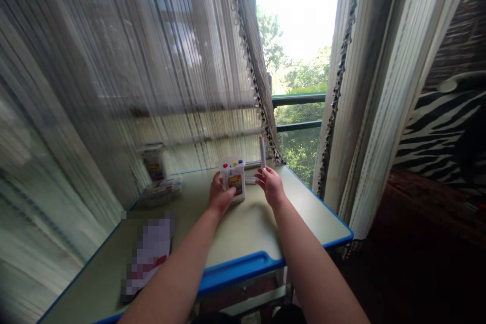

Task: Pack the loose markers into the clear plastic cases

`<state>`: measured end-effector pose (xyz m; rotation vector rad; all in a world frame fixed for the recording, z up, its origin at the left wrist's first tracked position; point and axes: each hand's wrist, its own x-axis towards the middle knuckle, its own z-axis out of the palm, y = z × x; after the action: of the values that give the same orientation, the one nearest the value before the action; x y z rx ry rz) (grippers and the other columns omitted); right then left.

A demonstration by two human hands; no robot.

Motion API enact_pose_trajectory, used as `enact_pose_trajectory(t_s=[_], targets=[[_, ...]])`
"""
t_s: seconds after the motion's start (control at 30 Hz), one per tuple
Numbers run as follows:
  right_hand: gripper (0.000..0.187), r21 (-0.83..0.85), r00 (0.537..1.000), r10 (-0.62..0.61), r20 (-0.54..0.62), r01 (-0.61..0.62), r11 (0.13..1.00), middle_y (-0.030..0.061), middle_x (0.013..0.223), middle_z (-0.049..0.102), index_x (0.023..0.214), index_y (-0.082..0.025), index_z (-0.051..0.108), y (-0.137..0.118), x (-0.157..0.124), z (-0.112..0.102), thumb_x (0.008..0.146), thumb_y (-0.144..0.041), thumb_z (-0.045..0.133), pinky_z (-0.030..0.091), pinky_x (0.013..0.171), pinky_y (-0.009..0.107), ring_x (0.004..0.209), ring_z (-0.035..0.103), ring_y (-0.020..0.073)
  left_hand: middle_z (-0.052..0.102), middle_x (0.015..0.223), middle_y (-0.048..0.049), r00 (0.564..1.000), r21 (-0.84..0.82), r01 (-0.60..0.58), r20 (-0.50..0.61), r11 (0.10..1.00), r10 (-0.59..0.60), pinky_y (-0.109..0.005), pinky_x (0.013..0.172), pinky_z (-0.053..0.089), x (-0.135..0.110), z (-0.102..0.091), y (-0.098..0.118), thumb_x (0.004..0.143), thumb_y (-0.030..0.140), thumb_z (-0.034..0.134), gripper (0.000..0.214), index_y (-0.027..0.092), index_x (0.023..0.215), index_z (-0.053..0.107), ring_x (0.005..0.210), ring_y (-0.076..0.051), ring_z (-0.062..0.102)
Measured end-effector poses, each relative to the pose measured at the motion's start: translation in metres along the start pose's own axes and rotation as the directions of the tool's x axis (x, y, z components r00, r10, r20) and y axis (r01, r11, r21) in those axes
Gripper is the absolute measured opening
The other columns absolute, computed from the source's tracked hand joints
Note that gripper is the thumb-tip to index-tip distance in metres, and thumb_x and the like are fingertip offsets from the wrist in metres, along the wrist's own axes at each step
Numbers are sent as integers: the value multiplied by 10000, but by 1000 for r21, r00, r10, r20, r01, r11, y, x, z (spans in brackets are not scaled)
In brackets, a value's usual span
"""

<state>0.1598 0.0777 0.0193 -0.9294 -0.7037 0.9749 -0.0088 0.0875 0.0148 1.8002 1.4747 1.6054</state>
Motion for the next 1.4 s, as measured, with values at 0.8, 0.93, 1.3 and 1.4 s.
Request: enact_pose_trajectory(t_s=[0.8, 0.93, 1.3, 1.4], targets=[[377, -47, 552, 163, 818, -218, 975, -30, 750, 631, 972, -199, 610, -18, -37, 4, 652, -183, 809, 430, 582, 205, 663, 608, 99, 612, 732, -15, 973, -209, -231, -57, 950, 224, -264, 651, 451, -21, -21, 42, 793, 403, 582, 206, 198, 794, 587, 674, -150, 564], [401, -65, 553, 180, 814, -221, 973, -31, 778, 623, 997, -193, 614, -19, -38, 5, 647, -168, 808, 425, 574, 196, 657, 594, 85, 570, 689, 5, 959, -209, -283, -61, 936, 276, -246, 629, 427, -22, -21, 43, 758, 405, 637, 224, 193, 746, 566, 645, -130, 522], [307, -72, 624, 230, 747, -268, 961, 0, 739, 653, 911, -155, 623, -17, -37, 6, 696, -288, 796, 464, 580, 212, 660, 630, 106, 639, 783, -42, 960, -234, -272, 1, 934, 279, -284, 706, 475, -23, -21, 46, 835, 316, 545, 169, 183, 807, 644, 717, -163, 596], [322, -80, 633, 232, 738, -259, 962, 2, 744, 661, 897, -153, 635, -17, -36, 6, 661, -271, 821, 482, 597, 222, 659, 634, 108, 658, 875, -67, 947, -247, -301, 38, 921, 320, -319, 788, 479, -22, -20, 46, 854, 277, 502, 172, 185, 843, 648, 819, -188, 612]])
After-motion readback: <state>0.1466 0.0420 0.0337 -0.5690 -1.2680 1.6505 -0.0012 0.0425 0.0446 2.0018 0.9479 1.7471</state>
